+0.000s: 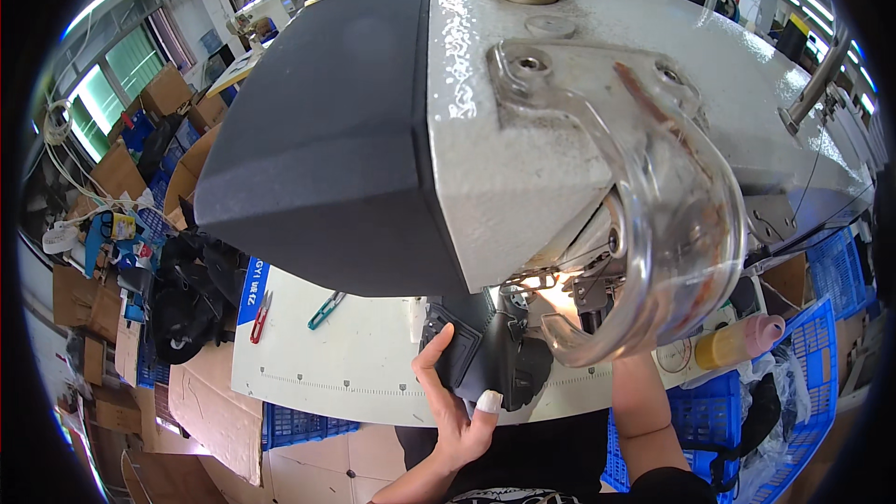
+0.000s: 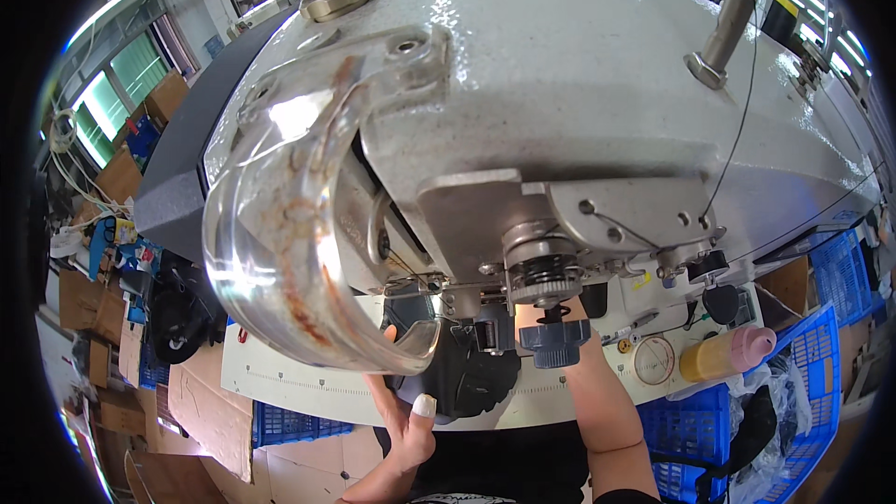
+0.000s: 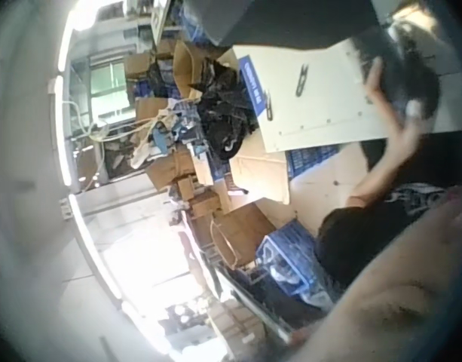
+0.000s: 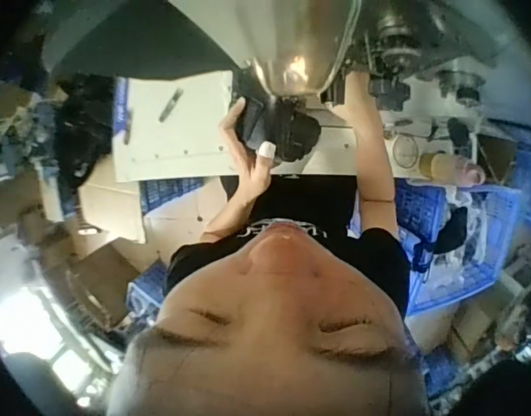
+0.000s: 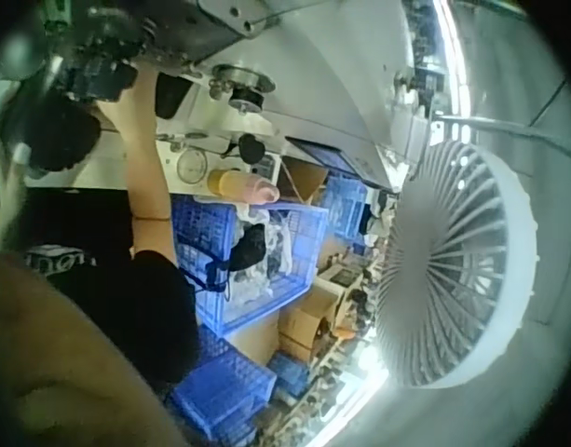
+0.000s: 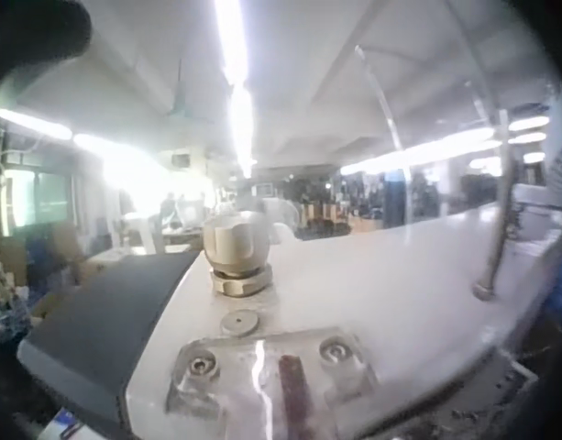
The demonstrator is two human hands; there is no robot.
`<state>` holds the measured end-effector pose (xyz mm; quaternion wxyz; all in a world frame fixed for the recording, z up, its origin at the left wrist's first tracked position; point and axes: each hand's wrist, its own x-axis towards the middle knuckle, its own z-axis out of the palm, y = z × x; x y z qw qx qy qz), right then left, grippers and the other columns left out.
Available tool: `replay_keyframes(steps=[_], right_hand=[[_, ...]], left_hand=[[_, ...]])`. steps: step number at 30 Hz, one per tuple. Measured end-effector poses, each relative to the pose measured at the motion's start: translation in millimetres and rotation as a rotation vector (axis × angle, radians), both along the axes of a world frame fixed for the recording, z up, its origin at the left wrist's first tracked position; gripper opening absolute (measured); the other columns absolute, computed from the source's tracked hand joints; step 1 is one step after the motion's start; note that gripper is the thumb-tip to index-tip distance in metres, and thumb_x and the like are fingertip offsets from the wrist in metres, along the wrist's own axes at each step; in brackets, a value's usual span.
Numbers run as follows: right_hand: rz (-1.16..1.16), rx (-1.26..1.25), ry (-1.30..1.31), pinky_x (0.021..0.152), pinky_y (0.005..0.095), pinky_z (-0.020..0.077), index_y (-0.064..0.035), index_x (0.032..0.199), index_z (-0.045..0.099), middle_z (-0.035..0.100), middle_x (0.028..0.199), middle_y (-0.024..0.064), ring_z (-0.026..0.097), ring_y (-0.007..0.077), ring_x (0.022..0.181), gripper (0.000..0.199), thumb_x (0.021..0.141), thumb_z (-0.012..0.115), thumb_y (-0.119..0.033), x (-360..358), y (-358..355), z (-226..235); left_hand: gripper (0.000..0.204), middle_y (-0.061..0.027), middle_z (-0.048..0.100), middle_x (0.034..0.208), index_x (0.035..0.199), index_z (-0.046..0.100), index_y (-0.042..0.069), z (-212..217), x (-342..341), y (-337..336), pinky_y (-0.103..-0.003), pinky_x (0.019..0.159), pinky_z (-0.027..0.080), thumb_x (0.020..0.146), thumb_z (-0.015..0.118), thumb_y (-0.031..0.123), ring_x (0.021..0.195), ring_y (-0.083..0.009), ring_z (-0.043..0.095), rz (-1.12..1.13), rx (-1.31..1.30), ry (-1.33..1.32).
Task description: The person stitches a shoe upper component using a sewing machine, trims thread with thread snips, and sews additional seams on the component.
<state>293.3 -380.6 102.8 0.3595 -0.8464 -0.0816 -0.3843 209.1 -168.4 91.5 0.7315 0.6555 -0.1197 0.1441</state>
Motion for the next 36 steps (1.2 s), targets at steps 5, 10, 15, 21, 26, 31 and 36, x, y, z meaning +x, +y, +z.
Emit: replay_keyframes(steps=[5,10,15,21,26,31,36], right_hand=[[0.031,-0.447,-0.151,0.067,0.0369,0.0481,0.0014,0.107,0.054,0.06,0.09,0.014,0.059,0.0261,0.076,0.042,0.076,0.074,-0.018,-1,13,-21],[-0.078,-0.337,-0.095,0.064,0.0403,0.0476,-0.0006,0.083,0.063,0.059,0.073,0.0106,0.059,0.0297,0.068,0.013,0.077,0.068,-0.011,-8,37,-33],[0.137,0.516,0.492,0.073,0.0286,0.0473,-0.0032,0.089,0.061,0.06,0.083,0.0041,0.059,0.0149,0.075,0.014,0.092,0.062,-0.017,-52,68,-21],[0.347,0.403,0.37,0.067,0.0264,0.0425,-0.004,0.085,0.058,0.055,0.078,0.0026,0.051,0.0111,0.071,0.021,0.097,0.057,-0.021,-39,62,-27],[0.36,0.573,0.445,0.069,0.025,0.0401,-0.0063,0.083,0.055,0.052,0.078,-0.0003,0.048,0.0083,0.071,0.014,0.093,0.061,-0.013,-40,67,-31],[0.225,0.574,0.346,0.068,0.0242,0.0411,-0.0049,0.085,0.055,0.055,0.077,-0.0006,0.048,0.007,0.072,0.013,0.092,0.064,-0.011,-44,81,-18],[0.28,0.661,0.341,0.067,0.0228,0.0417,-0.0052,0.085,0.054,0.055,0.077,-0.0013,0.048,0.0057,0.071,0.013,0.094,0.062,-0.012,-45,88,-15]], left_hand=[[0.078,-0.0172,0.028,0.131,0.14,0.018,-0.009,-4,2,-2,-0.035,0.103,0.034,0.079,0.061,0.015,0.12,-0.0227,0.037,-0.012,-0.004,-0.002],[0.078,-0.0177,0.03,0.13,0.14,0.017,-0.008,7,-2,-1,-0.035,0.103,0.035,0.08,0.06,0.014,0.12,-0.0228,0.039,-0.019,0.013,0.01],[0.077,-0.0176,0.037,0.123,0.14,0.018,-0.008,14,2,3,-0.035,0.099,0.039,0.081,0.061,0.019,0.112,-0.0223,0.046,-0.038,-0.058,0.032],[0.066,-0.0158,0.045,0.114,0.133,0.033,-0.007,18,7,-1,-0.028,0.087,0.046,0.079,0.063,0.015,0.103,-0.0176,0.053,0.104,-0.08,0.107],[0.062,-0.0158,0.051,0.109,0.13,0.035,-0.007,30,11,4,-0.026,0.082,0.048,0.075,0.061,0.004,0.094,-0.0162,0.058,0.086,-0.022,0.078],[0.06,-0.0151,0.055,0.105,0.128,0.036,-0.006,42,22,16,-0.026,0.082,0.048,0.073,0.059,0.002,0.092,-0.0158,0.059,0.06,0.017,0.098],[0.057,-0.0153,0.057,0.103,0.123,0.04,-0.006,45,34,28,-0.028,0.084,0.048,0.069,0.058,0.001,0.093,-0.0177,0.06,0.007,0.092,0.095]])
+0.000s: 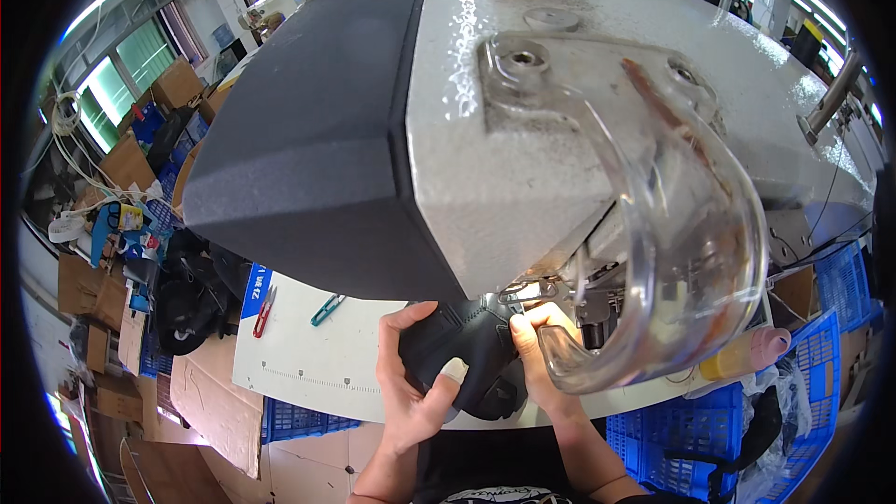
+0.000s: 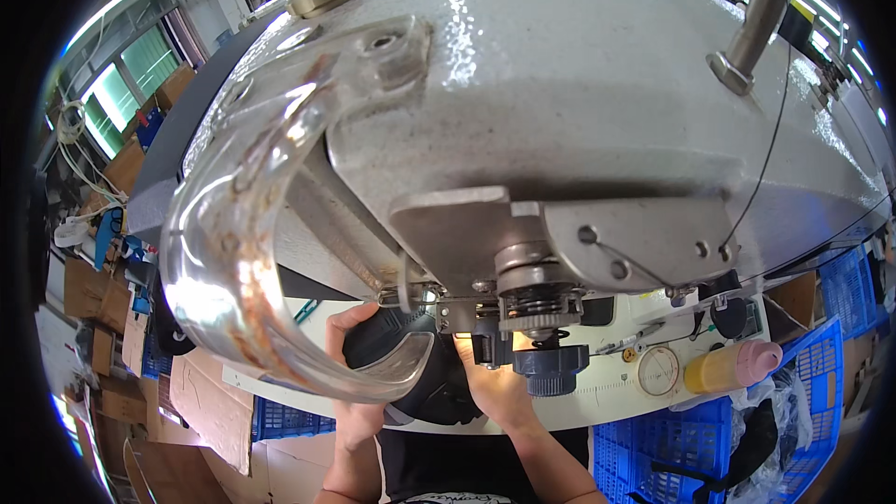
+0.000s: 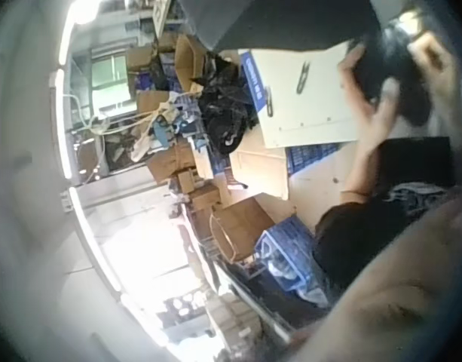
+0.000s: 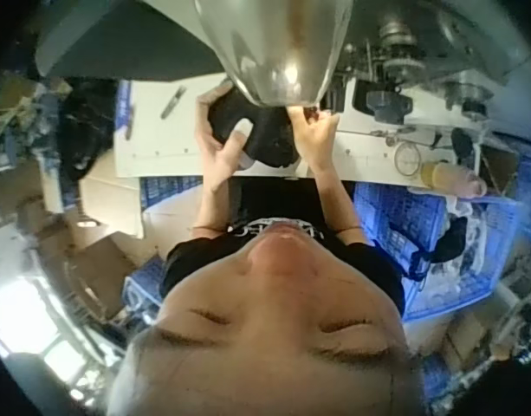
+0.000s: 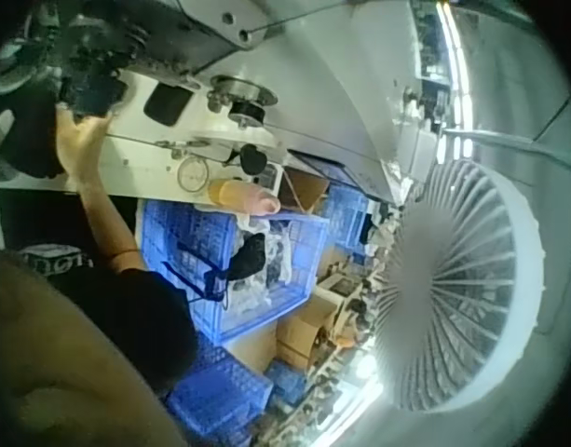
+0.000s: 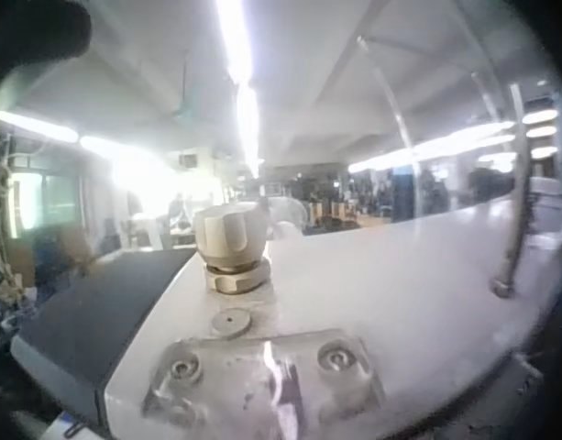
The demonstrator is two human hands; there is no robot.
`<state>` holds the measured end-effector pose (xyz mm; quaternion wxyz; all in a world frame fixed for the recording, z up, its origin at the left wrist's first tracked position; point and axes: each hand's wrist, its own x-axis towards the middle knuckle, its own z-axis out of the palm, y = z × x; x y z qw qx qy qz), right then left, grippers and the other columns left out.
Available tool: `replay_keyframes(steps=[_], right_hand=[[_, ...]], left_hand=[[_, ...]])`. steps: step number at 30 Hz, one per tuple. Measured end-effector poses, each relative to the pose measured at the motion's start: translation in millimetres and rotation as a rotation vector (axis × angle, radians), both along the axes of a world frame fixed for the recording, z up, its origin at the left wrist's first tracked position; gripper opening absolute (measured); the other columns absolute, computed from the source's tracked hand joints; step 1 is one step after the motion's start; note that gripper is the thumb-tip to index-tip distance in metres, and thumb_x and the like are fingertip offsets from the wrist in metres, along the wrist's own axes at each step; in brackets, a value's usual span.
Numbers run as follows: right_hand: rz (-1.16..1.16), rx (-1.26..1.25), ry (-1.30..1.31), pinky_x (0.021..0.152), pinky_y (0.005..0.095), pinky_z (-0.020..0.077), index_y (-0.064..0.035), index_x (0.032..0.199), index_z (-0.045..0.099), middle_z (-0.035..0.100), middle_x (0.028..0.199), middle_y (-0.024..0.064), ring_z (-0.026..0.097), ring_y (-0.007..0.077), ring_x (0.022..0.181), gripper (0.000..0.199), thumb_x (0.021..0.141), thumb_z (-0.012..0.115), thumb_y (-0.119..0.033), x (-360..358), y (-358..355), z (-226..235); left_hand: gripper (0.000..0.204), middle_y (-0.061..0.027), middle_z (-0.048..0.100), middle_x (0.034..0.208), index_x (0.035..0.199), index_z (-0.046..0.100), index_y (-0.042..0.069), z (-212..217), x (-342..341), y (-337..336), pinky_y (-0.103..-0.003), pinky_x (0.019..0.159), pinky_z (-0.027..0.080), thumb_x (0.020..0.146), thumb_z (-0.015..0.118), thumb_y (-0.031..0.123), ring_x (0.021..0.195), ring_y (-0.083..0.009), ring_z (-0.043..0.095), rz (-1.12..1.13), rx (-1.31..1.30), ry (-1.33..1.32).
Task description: The person stitches a shoe upper component using a sewing machine, trims thread with thread snips, and sews additional seams on the component.
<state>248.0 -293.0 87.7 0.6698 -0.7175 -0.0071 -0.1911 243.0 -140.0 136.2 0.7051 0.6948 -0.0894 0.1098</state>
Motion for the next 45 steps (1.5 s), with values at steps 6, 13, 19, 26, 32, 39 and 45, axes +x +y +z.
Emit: replay_keyframes(steps=[6,13,19,26,32,39,45], right_hand=[[-0.064,0.105,0.048,0.064,0.0273,0.0494,0.0007,0.087,0.067,0.067,0.078,0.0048,0.061,0.0111,0.067,0.011,0.086,0.071,-0.009,-1,12,-6],[-0.09,0.243,0.005,0.069,0.0231,0.0513,0.0001,0.097,0.065,0.068,0.086,0.0059,0.065,0.0112,0.074,0.013,0.086,0.069,-0.004,1,29,-2],[-0.14,0.231,0.01,0.064,0.017,0.0394,-0.0033,0.085,0.057,0.054,0.077,-0.0041,0.047,0.001,0.07,0.01,0.093,0.062,-0.004,3,37,3],[-0.166,0.315,0.011,0.065,0.0167,0.0399,-0.0024,0.087,0.058,0.055,0.078,-0.004,0.048,0.0009,0.071,0.007,0.092,0.062,-0.003,4,40,0],[-0.103,0.135,-0.005,0.064,0.0181,0.041,-0.003,0.087,0.059,0.056,0.078,-0.0037,0.049,0.0014,0.07,0.007,0.093,0.062,-0.005,2,19,4],[-0.051,0.029,0.041,0.062,0.0193,0.0422,-0.0036,0.084,0.06,0.059,0.075,-0.0026,0.049,0.0016,0.066,0.01,0.093,0.063,-0.008,1,9,4],[-0.086,-0.099,0.066,0.067,0.0222,0.0437,-0.0049,0.09,0.06,0.058,0.077,-0.0027,0.051,0.0045,0.071,0.006,0.092,0.064,-0.009,2,2,-4]], left_hand=[[0.053,-0.0126,0.058,0.103,0.118,0.045,-0.006,8,15,15,-0.027,0.086,0.047,0.067,0.059,0.001,0.094,-0.016,0.059,-0.065,-0.012,0.002],[0.057,-0.011,0.061,0.105,0.12,0.049,-0.008,15,31,29,-0.027,0.087,0.046,0.065,0.058,0.0,0.095,-0.0176,0.06,-0.116,0.005,-0.053],[0.052,-0.0086,0.061,0.1,0.115,0.052,-0.007,25,34,37,-0.026,0.084,0.047,0.064,0.059,-0.001,0.09,-0.0153,0.06,-0.13,-0.047,0.193],[0.048,-0.0081,0.061,0.097,0.113,0.053,-0.006,25,33,32,-0.025,0.083,0.047,0.066,0.059,-0.003,0.089,-0.0144,0.059,-0.121,-0.045,0.205],[0.05,-0.0104,0.058,0.103,0.118,0.047,-0.005,14,21,24,-0.026,0.085,0.046,0.07,0.06,-0.001,0.092,-0.0145,0.058,-0.112,0.066,0.0],[0.048,-0.0114,0.055,0.104,0.116,0.046,-0.004,-2,18,20,-0.026,0.086,0.045,0.07,0.058,-0.002,0.094,-0.0146,0.056,-0.136,-0.01,-0.002],[0.049,-0.0125,0.055,0.104,0.116,0.047,-0.005,-3,5,10,-0.027,0.086,0.046,0.068,0.056,0.0,0.095,-0.0156,0.057,-0.041,0.052,0.026]])
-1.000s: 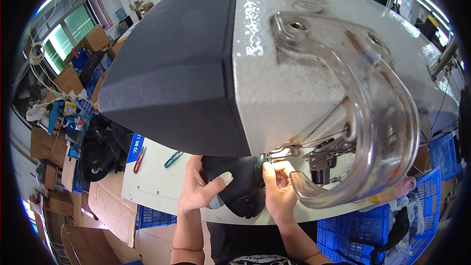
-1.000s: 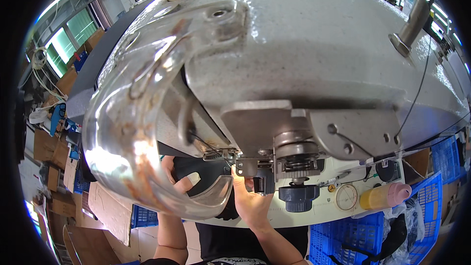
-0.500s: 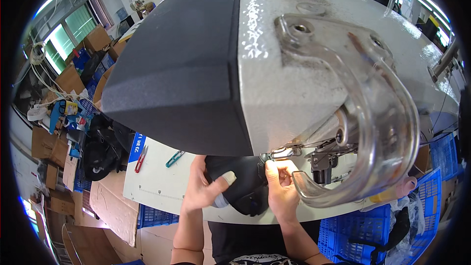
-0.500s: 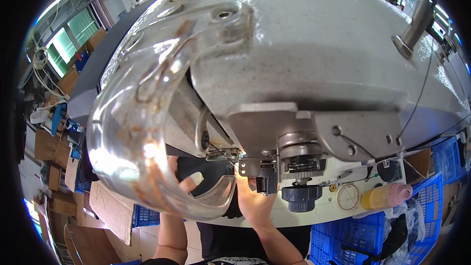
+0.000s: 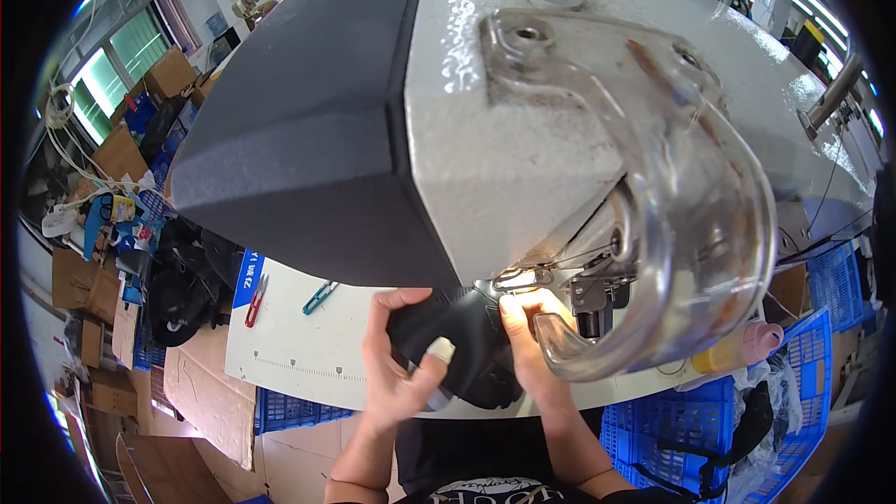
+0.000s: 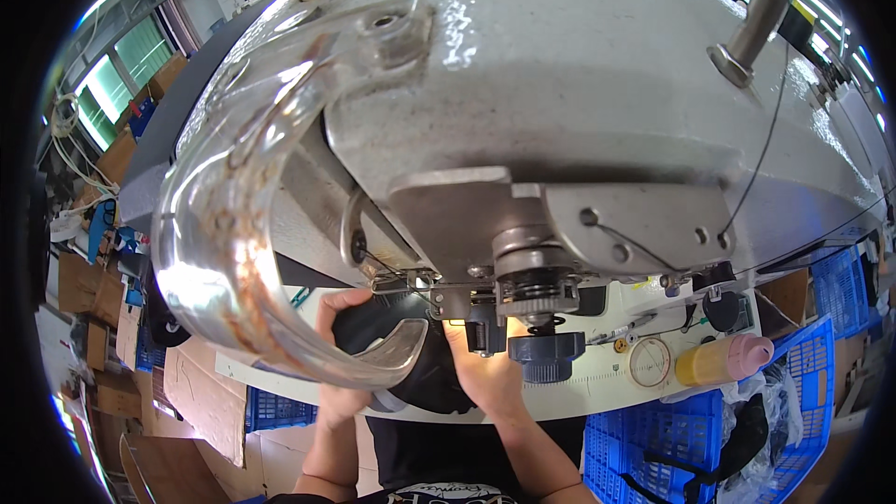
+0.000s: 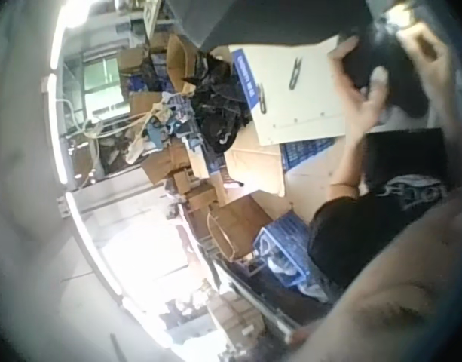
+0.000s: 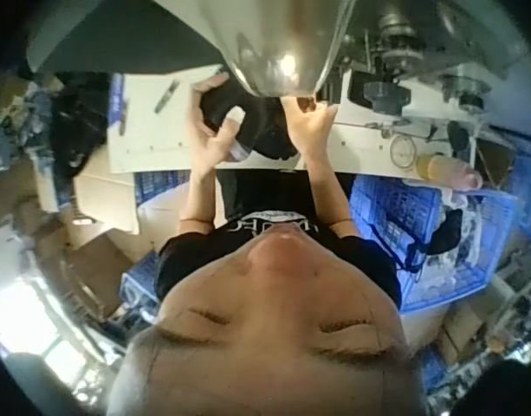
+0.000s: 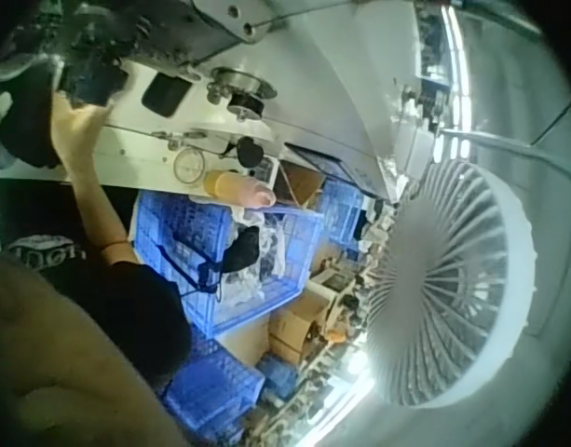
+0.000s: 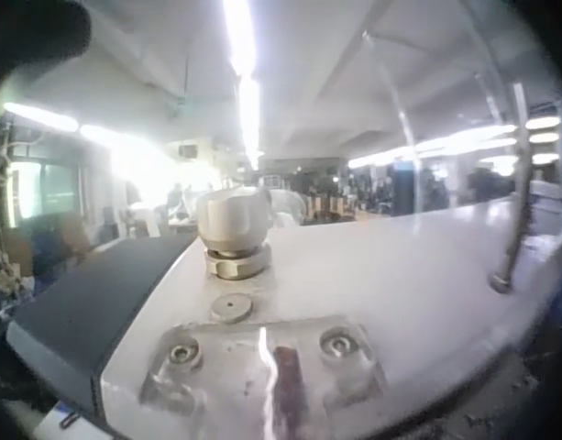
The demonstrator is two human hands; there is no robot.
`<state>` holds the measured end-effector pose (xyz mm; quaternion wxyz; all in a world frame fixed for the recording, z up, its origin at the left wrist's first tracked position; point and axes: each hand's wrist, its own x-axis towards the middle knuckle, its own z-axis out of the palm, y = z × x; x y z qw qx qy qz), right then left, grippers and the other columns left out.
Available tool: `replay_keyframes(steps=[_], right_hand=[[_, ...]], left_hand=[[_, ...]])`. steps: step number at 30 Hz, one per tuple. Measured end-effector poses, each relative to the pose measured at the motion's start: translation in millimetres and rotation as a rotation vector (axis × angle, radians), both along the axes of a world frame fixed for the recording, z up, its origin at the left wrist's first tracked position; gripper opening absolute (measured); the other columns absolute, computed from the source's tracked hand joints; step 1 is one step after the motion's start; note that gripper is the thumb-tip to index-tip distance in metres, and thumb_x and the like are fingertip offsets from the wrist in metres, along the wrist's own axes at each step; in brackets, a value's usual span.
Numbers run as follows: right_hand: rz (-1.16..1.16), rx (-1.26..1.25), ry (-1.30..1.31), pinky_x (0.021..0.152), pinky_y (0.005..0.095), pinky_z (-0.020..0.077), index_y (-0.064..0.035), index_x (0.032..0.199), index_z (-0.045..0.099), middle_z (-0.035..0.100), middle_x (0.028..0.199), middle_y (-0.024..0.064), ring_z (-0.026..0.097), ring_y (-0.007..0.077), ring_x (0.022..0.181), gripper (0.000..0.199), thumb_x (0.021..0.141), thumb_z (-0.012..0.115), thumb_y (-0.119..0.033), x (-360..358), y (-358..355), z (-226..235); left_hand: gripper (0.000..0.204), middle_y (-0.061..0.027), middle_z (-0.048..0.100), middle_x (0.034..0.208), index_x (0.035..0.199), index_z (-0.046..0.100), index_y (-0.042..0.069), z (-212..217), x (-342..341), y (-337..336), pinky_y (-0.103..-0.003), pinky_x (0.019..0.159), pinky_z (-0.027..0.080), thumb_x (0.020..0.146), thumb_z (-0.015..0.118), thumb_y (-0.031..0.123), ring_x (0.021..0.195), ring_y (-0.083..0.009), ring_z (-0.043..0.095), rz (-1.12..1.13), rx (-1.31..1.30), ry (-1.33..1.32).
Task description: The person stitches a shoe upper component using a sewing machine, trims thread with thread snips, and sews additional seams on the component.
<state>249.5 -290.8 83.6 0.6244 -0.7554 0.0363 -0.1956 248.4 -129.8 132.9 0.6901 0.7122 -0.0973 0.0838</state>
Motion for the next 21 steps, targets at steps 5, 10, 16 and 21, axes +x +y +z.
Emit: replay_keyframes(steps=[5,10,16,21], right_hand=[[-0.026,-0.109,0.027,0.07,0.0365,0.0506,-0.0012,0.091,0.065,0.065,0.084,0.0121,0.064,0.0232,0.078,0.017,0.081,0.072,-0.014,4,-37,-7],[-0.089,-0.319,0.046,0.072,0.038,0.0499,-0.0015,0.093,0.065,0.064,0.086,0.0129,0.063,0.0256,0.08,0.019,0.081,0.07,-0.016,5,-50,-19],[-0.109,-0.462,0.092,0.074,0.0398,0.0491,-0.0019,0.095,0.064,0.063,0.089,0.0139,0.062,0.0284,0.083,0.021,0.081,0.068,-0.018,5,-51,-26],[-0.085,-0.595,0.17,0.076,0.0413,0.0484,-0.0022,0.096,0.064,0.061,0.091,0.0147,0.062,0.0308,0.086,0.023,0.082,0.067,-0.02,6,-47,-32]], left_hand=[[0.047,-0.0126,0.046,0.108,0.116,0.041,-0.006,-25,-40,-56,-0.027,0.079,0.047,0.074,0.064,-0.001,0.089,-0.0144,0.054,0.201,0.089,-0.219],[0.045,-0.0123,0.046,0.106,0.114,0.04,-0.005,-41,-46,-64,-0.021,0.067,0.048,0.075,0.062,-0.006,0.081,-0.0103,0.054,0.139,-0.061,-0.08],[0.045,-0.0116,0.047,0.105,0.114,0.04,-0.004,-27,-39,-60,-0.021,0.063,0.048,0.074,0.061,-0.007,0.077,-0.0089,0.054,0.203,0.165,-0.292],[0.044,-0.0109,0.048,0.103,0.114,0.041,-0.004,-22,-33,-49,-0.021,0.063,0.047,0.075,0.06,-0.006,0.075,-0.0081,0.053,0.128,0.162,-0.265]])
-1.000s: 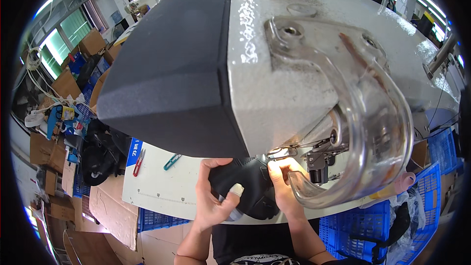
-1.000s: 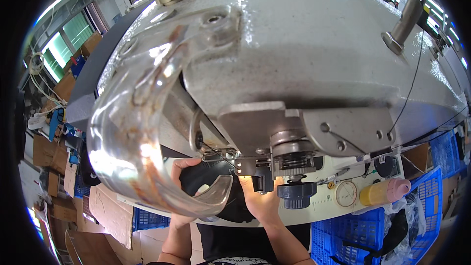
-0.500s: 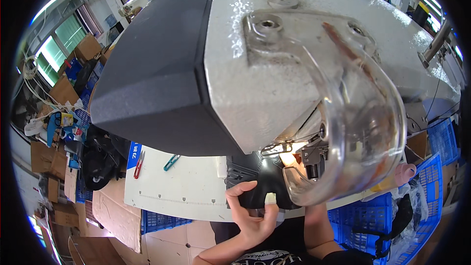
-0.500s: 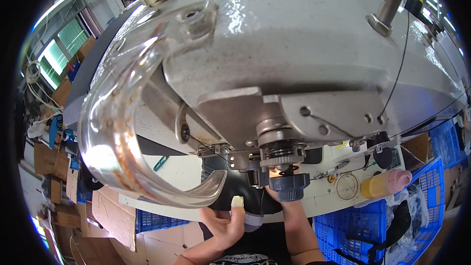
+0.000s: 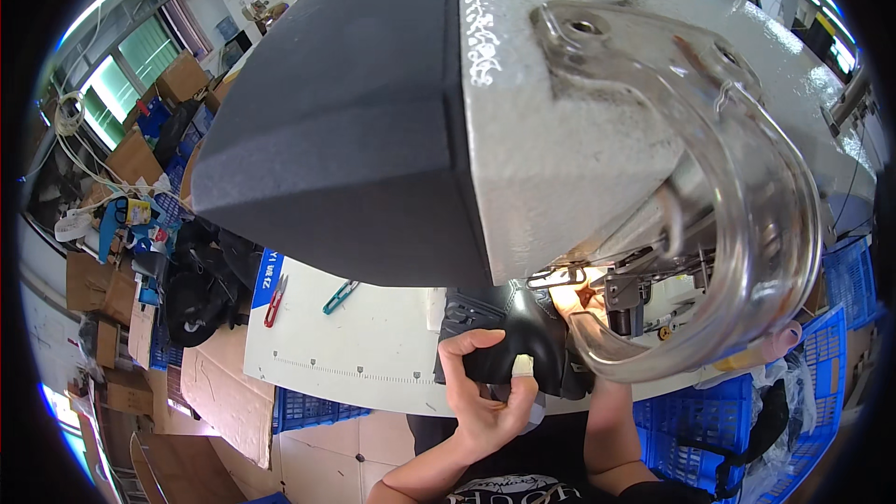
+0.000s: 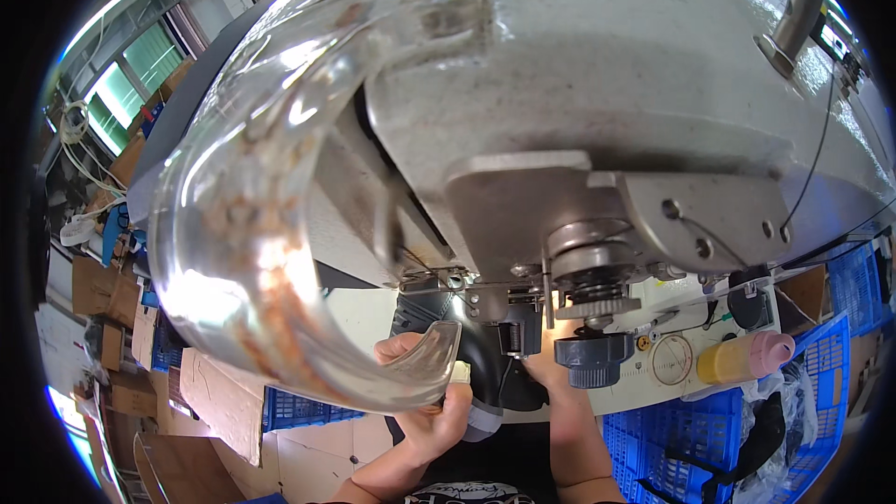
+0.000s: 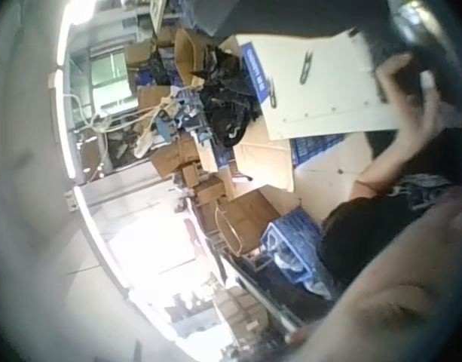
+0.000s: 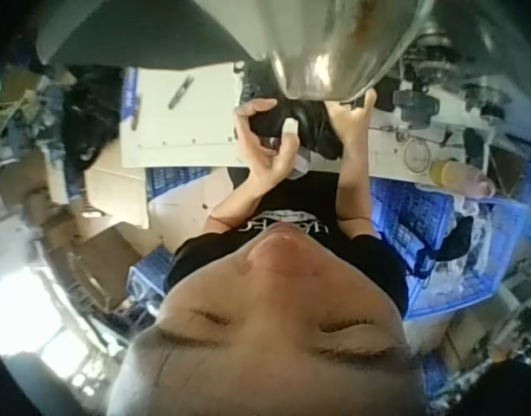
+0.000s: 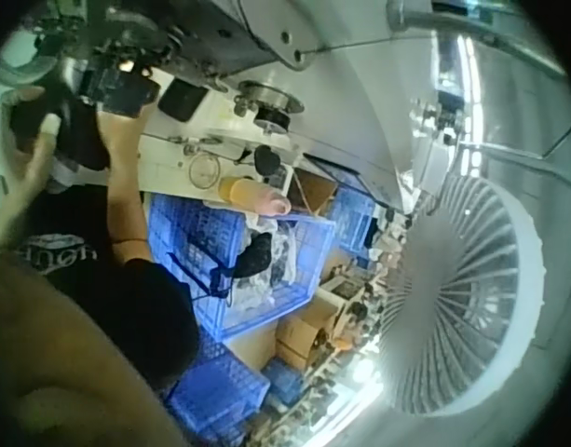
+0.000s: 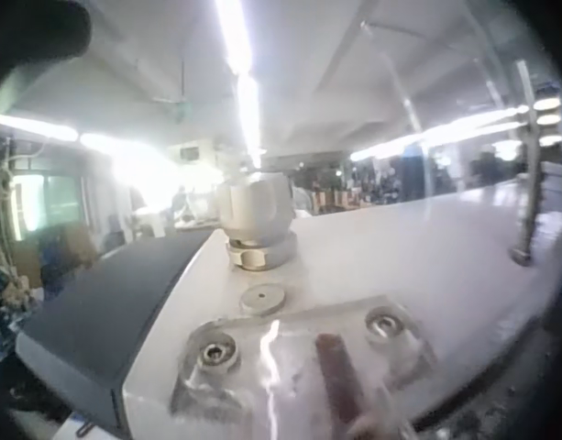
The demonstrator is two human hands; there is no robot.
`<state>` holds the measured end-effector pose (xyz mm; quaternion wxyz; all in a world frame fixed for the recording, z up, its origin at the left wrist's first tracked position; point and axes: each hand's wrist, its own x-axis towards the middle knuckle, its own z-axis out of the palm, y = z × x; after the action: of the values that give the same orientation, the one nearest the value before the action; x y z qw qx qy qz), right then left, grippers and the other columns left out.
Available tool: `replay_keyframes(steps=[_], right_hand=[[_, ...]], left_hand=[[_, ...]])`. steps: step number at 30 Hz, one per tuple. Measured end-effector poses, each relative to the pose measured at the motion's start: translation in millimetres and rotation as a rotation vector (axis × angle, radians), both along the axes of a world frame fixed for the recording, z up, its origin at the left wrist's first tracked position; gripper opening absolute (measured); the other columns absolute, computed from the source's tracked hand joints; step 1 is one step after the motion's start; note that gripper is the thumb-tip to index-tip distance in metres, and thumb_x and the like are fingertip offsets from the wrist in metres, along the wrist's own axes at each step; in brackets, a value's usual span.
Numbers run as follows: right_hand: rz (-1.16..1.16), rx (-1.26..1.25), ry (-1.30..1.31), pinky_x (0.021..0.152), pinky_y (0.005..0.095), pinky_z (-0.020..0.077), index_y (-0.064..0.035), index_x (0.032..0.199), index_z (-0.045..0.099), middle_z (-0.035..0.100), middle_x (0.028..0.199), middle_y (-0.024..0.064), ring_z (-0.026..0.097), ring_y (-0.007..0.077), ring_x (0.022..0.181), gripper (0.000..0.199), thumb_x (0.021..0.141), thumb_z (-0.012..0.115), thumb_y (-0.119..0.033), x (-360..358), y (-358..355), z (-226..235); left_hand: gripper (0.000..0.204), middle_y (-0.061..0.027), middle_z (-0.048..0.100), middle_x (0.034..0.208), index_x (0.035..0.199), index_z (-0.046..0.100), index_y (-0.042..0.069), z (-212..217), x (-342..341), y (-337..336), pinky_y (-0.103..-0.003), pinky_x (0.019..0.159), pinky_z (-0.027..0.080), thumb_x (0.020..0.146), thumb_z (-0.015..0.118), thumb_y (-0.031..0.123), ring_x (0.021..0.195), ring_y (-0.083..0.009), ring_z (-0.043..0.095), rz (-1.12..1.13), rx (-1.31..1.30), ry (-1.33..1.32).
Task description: The person stitches a shoe upper component using a sewing machine, trims thread with thread snips, and sews additional seams on the component.
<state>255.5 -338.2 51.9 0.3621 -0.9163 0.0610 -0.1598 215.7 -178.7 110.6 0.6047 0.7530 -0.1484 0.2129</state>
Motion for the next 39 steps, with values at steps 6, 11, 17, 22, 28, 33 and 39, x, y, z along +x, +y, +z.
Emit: replay_keyframes(steps=[6,11,17,22,28,33,39], right_hand=[[-0.015,0.239,-0.101,0.075,0.0428,0.0473,-0.0028,0.098,0.064,0.058,0.093,0.015,0.06,0.0334,0.086,0.031,0.081,0.068,-0.029,1,13,7],[-0.05,0.312,-0.077,0.071,0.0397,0.0488,-0.0017,0.085,0.065,0.06,0.088,0.0143,0.062,0.0293,0.076,0.031,0.079,0.074,-0.031,-1,21,19],[0.106,0.517,-0.116,0.082,0.0297,0.0448,-0.0022,0.102,0.061,0.063,0.096,0.0046,0.056,0.0128,0.089,0.022,0.093,0.064,-0.022,1,26,23],[0.111,0.656,-0.12,0.08,0.0249,0.0438,-0.0052,0.093,0.059,0.06,0.091,0.0012,0.053,0.0078,0.084,0.009,0.092,0.065,-0.011,-3,31,25],[0.121,0.679,-0.098,0.077,0.024,0.0448,-0.0046,0.09,0.057,0.06,0.091,0.0013,0.054,0.0073,0.082,0.01,0.092,0.065,-0.01,-2,34,32],[0.088,0.821,-0.064,0.073,0.0227,0.0454,-0.0034,0.091,0.057,0.059,0.087,0.0009,0.054,0.006,0.078,0.011,0.091,0.066,-0.009,-5,40,40],[0.061,0.905,-0.317,0.059,0.0206,0.0436,0.001,0.089,0.068,0.066,0.076,0.0004,0.056,0.0037,0.067,0.01,0.084,0.073,-0.007,0,56,44]], left_hand=[[0.042,-0.0092,0.049,0.101,0.113,0.042,-0.004,7,10,11,-0.021,0.071,0.046,0.074,0.06,-0.006,0.082,-0.0094,0.053,-0.082,-0.2,0.138],[0.041,-0.0092,0.05,0.102,0.112,0.044,-0.003,20,18,22,-0.022,0.075,0.046,0.074,0.059,-0.006,0.085,-0.01,0.054,-0.067,0.019,0.06],[0.039,-0.0096,0.051,0.102,0.109,0.046,-0.003,33,32,35,-0.023,0.08,0.044,0.072,0.058,-0.006,0.09,-0.0117,0.052,-0.124,0.025,0.048],[0.038,-0.0088,0.052,0.099,0.109,0.046,-0.002,42,42,41,-0.022,0.077,0.045,0.072,0.055,-0.006,0.087,-0.0104,0.053,-0.186,0.0,-0.017],[0.039,-0.0083,0.054,0.095,0.109,0.047,-0.002,47,45,46,-0.022,0.073,0.046,0.071,0.055,-0.007,0.083,-0.0103,0.055,-0.188,0.014,0.042],[0.039,-0.0083,0.056,0.096,0.109,0.05,-0.002,47,55,52,-0.023,0.073,0.046,0.07,0.054,-0.006,0.083,-0.011,0.055,-0.258,-0.072,0.129],[0.041,-0.0079,0.056,0.098,0.111,0.051,-0.004,41,69,70,-0.024,0.071,0.047,0.07,0.056,-0.007,0.082,-0.0111,0.056,-0.369,-0.152,0.407]])
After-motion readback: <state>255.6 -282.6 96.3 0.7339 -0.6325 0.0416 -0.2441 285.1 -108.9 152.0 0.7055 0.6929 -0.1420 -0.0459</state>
